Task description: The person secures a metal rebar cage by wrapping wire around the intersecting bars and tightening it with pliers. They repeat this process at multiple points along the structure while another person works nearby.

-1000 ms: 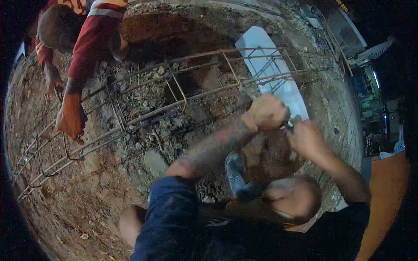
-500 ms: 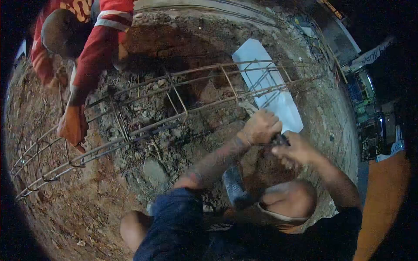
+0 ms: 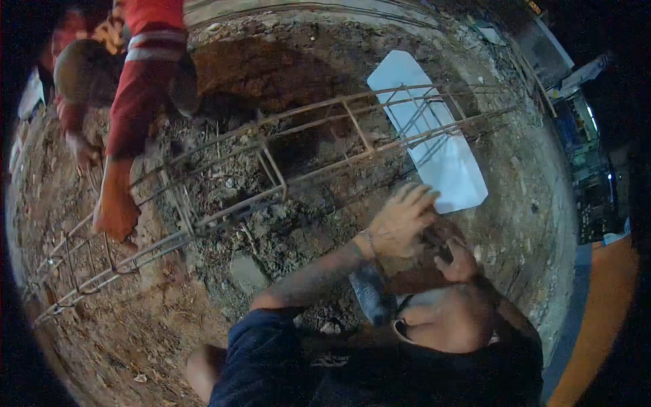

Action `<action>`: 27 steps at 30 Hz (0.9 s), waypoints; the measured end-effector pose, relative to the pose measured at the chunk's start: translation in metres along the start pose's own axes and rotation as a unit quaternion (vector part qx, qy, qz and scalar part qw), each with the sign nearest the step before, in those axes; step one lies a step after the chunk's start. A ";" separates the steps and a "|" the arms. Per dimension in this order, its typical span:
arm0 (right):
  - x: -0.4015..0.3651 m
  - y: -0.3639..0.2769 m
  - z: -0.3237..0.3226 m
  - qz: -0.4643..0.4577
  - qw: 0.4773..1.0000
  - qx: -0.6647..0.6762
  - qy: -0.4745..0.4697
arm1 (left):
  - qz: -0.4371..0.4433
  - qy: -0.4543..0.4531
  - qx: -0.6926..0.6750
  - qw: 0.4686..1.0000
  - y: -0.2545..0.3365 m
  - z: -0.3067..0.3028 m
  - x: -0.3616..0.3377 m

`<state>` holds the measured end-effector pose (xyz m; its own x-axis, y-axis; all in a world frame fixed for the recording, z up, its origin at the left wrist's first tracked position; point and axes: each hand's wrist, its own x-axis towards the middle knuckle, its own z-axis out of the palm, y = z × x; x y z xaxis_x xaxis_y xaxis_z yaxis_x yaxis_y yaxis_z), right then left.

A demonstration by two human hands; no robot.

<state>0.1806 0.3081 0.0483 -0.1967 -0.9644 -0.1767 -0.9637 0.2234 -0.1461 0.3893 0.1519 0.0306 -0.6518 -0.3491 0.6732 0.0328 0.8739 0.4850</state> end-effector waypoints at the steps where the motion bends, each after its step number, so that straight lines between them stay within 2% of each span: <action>1: 0.001 -0.020 -0.019 -0.031 0.997 0.043 -0.055 | -0.016 0.013 0.009 1.000 -0.007 0.003 -0.003; 2: 0.003 -0.006 -0.007 -0.026 0.997 0.053 -0.048 | -0.008 0.002 0.011 1.000 -0.018 0.009 -0.007; 3: 0.003 0.012 0.014 -0.095 0.969 0.213 -0.086 | -0.117 -0.105 -0.133 0.979 -0.030 0.017 -0.013; 4: 0.006 0.019 0.017 -0.132 0.940 0.296 -0.100 | -0.229 -0.206 -0.268 0.913 -0.042 0.020 -0.019; 5: 0.009 0.026 0.020 -0.167 0.903 0.378 -0.122 | -0.237 -0.259 -0.432 0.831 -0.058 0.012 -0.023; 6: 0.013 0.020 0.003 -0.171 0.879 0.370 -0.249 | -0.243 -0.297 -0.580 0.718 -0.072 0.002 -0.026; 7: 0.019 0.021 0.003 -0.177 0.857 0.371 -0.311 | -0.257 -0.302 -0.574 0.716 -0.076 0.000 -0.032; 8: 0.025 0.023 0.004 -0.181 0.833 0.368 -0.372 | -0.326 -0.262 -0.595 0.687 -0.075 0.001 -0.040; 9: 0.031 0.028 0.011 -0.200 0.839 0.347 -0.369 | -0.392 -0.219 -0.611 0.652 -0.073 0.002 -0.046; 10: 0.037 0.027 0.012 -0.205 0.831 0.389 -0.340 | -0.432 -0.236 -0.569 0.659 -0.065 -0.005 -0.044; 11: 0.044 0.027 0.012 -0.212 0.821 0.430 -0.310 | -0.316 -0.158 -0.740 0.572 -0.070 0.014 -0.057; 12: 0.050 0.029 0.008 -0.214 0.813 0.442 -0.313 | -0.264 -0.108 -0.806 0.519 -0.069 0.026 -0.061; 13: 0.055 0.029 0.007 -0.161 0.815 0.457 -0.318 | -0.204 -0.066 -0.866 0.452 -0.064 0.033 -0.056; 14: 0.060 0.030 0.010 -0.107 0.814 0.469 -0.325 | -0.207 -0.030 -0.847 0.489 -0.056 0.039 -0.053; 15: 0.062 0.035 0.020 -0.104 0.803 0.481 -0.336 | -0.210 0.006 -0.826 0.523 -0.047 0.039 -0.050; 16: 0.066 0.044 0.030 -0.119 0.772 0.535 -0.321 | -0.224 0.011 -0.825 0.518 -0.045 0.038 -0.054; 17: 0.071 0.050 0.038 -0.136 0.741 0.585 -0.300 | -0.358 -0.099 -0.713 0.595 -0.046 0.037 -0.056; 18: 0.073 0.049 0.041 -0.131 0.734 0.592 -0.306 | -0.474 -0.206 -0.568 0.640 -0.045 0.036 -0.059; 19: 0.075 0.046 0.042 -0.116 0.729 0.609 -0.292 | -0.519 -0.178 -0.577 0.605 -0.043 0.038 -0.055; 20: 0.079 0.045 0.042 -0.102 0.724 0.624 -0.277 | -0.526 -0.177 -0.576 0.600 -0.051 0.049 -0.072; 21: 0.086 0.051 0.041 -0.109 0.716 0.593 -0.353 | -0.577 -0.118 -0.499 0.636 -0.059 0.054 -0.076; 22: 0.086 0.051 0.048 -0.107 0.712 0.595 -0.356 | -0.619 -0.058 -0.414 0.665 -0.064 0.057 -0.080; 23: 0.083 0.051 0.061 -0.142 0.689 0.638 -0.314 | -0.658 -0.014 -0.389 0.644 -0.064 0.059 -0.084; 24: 0.082 0.051 0.075 -0.177 0.662 0.676 -0.271 | -0.661 -0.014 -0.388 0.642 -0.072 0.063 -0.099; 25: 0.080 0.055 0.089 -0.178 0.660 0.677 -0.273 | -0.547 -0.031 -0.274 0.790 -0.086 0.068 -0.126; 27: 0.080 0.078 0.121 -0.266 0.618 0.687 -0.275 | -0.401 -0.047 -0.148 0.903 -0.094 0.065 -0.134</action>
<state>0.1115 0.2650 -0.0948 0.5372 -0.8435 0.0020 0.2706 0.1701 -0.9475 0.4246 0.1384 -0.1416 -0.6168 -0.7871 -0.0045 -0.2862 0.2189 0.9328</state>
